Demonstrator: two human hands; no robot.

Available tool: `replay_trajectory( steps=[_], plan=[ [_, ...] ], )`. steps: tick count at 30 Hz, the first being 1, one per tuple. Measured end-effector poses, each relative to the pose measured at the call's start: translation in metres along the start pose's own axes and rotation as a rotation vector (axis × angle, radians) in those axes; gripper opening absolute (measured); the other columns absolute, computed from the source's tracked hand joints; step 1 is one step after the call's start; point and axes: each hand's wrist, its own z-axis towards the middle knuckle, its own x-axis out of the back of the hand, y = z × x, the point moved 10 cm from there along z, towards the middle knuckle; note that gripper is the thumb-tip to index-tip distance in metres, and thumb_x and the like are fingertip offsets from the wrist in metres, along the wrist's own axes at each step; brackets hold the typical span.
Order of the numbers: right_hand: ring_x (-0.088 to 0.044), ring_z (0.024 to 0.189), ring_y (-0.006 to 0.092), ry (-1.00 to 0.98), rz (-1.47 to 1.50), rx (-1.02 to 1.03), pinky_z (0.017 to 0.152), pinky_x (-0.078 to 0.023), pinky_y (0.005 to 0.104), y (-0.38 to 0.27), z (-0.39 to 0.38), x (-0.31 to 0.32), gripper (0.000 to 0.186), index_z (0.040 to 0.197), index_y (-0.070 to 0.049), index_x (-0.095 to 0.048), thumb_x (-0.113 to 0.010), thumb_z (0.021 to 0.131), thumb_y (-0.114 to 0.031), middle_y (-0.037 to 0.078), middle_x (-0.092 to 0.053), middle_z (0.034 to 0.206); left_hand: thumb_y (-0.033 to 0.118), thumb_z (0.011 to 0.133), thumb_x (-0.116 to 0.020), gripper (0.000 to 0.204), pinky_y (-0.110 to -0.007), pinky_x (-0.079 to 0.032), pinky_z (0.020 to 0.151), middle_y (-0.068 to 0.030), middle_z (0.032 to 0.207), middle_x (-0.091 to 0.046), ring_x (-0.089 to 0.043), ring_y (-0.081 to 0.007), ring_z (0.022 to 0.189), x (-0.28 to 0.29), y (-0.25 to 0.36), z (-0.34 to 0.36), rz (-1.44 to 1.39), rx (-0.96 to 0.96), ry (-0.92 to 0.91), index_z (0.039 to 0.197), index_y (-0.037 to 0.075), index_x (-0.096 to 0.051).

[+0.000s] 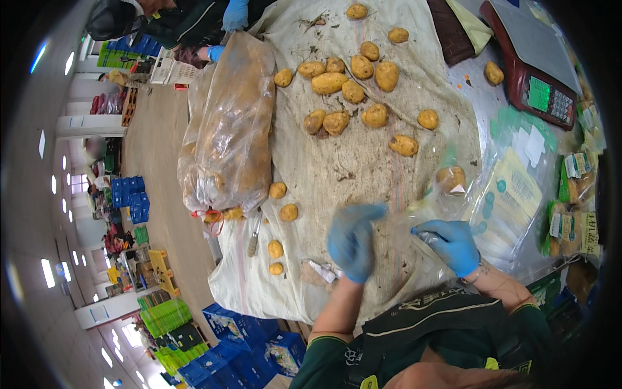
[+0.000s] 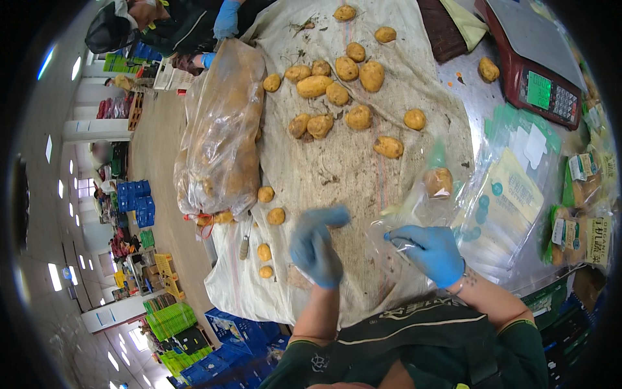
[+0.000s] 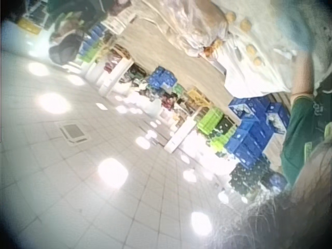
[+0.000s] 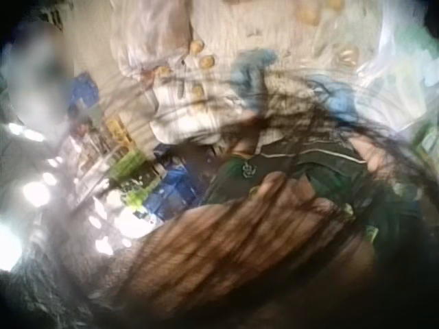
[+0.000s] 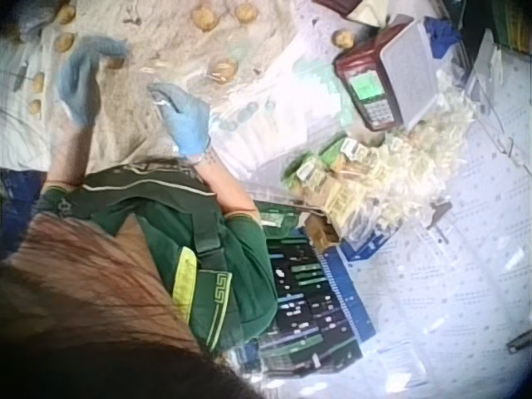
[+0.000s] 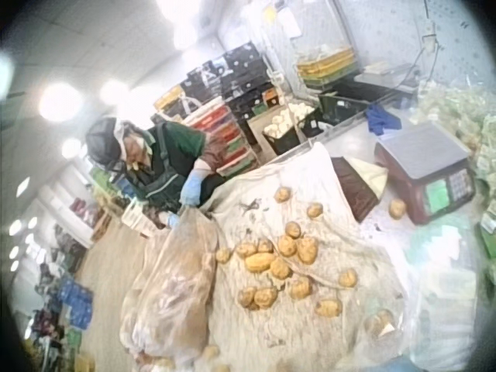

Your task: The person packs potatoes into plastic bags by hand, weighing some of the bags on a digital scale and placing them onto a pile in the workspace.

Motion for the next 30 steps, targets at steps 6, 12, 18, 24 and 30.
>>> replay_trajectory(
  steps=[6, 12, 18, 24, 30],
  plan=[
    [-0.066, 0.075, 0.0180, 0.124, 0.168, -0.172, 0.068, -0.050, 0.0268, 0.068, 0.015, -0.008, 0.015, 0.099, -0.005, -0.071, -0.066, 0.085, -0.008, 0.010, -0.071, 0.090, 0.003, 0.088, -0.059, 0.025, -0.035, -0.049, 0.082, -0.0127, 0.101, -0.066, -0.062, -0.0226, 0.092, 0.022, -0.175, 0.115, 0.427, 0.119, 0.060, 0.113, 0.004, -0.063],
    [-0.063, 0.075, 0.0150, 0.119, 0.199, -0.269, 0.069, -0.050, 0.0257, 0.078, 0.023, 0.002, 0.014, 0.099, -0.004, -0.071, -0.066, 0.086, -0.006, 0.009, -0.070, 0.089, 0.010, 0.076, -0.067, 0.051, -0.043, -0.045, 0.095, -0.0176, 0.111, -0.062, -0.055, -0.0352, 0.110, -0.070, -0.289, 0.212, 1.092, 0.000, -0.376, 0.124, 0.009, -0.054],
    [-0.060, 0.077, 0.0122, 0.368, 0.311, -0.260, 0.071, -0.049, 0.0257, 0.093, -0.002, 0.036, 0.022, 0.099, -0.002, -0.070, -0.057, 0.094, -0.020, 0.005, -0.069, 0.092, 0.017, 0.075, -0.069, 0.059, -0.044, -0.048, 0.093, -0.0197, 0.121, -0.059, -0.059, -0.0343, 0.108, -0.072, -0.320, 0.206, 0.457, 0.484, -0.564, 0.128, 0.003, -0.047],
    [-0.059, 0.098, 0.0136, 0.712, 0.537, -0.227, 0.088, -0.045, 0.0271, 0.067, -0.024, 0.142, 0.034, 0.108, -0.002, -0.064, -0.053, 0.096, -0.031, 0.006, -0.065, 0.104, 0.042, 0.083, -0.065, 0.081, -0.053, -0.049, 0.093, -0.0264, 0.127, -0.053, -0.059, -0.0409, 0.104, -0.077, -0.167, 0.107, -1.225, 0.773, -0.310, 0.139, -0.008, -0.033],
    [-0.059, 0.099, 0.0120, 0.319, 0.506, 0.064, 0.090, -0.045, 0.0258, -0.023, 0.015, 0.062, 0.028, 0.105, 0.000, -0.066, -0.052, 0.098, -0.023, 0.008, -0.067, 0.106, 0.061, 0.080, -0.061, 0.100, -0.053, -0.049, 0.089, -0.0298, 0.120, -0.054, -0.061, -0.0413, 0.099, -0.066, -0.081, 0.033, -1.631, 0.719, -0.301, 0.143, -0.008, -0.024]
  ],
)
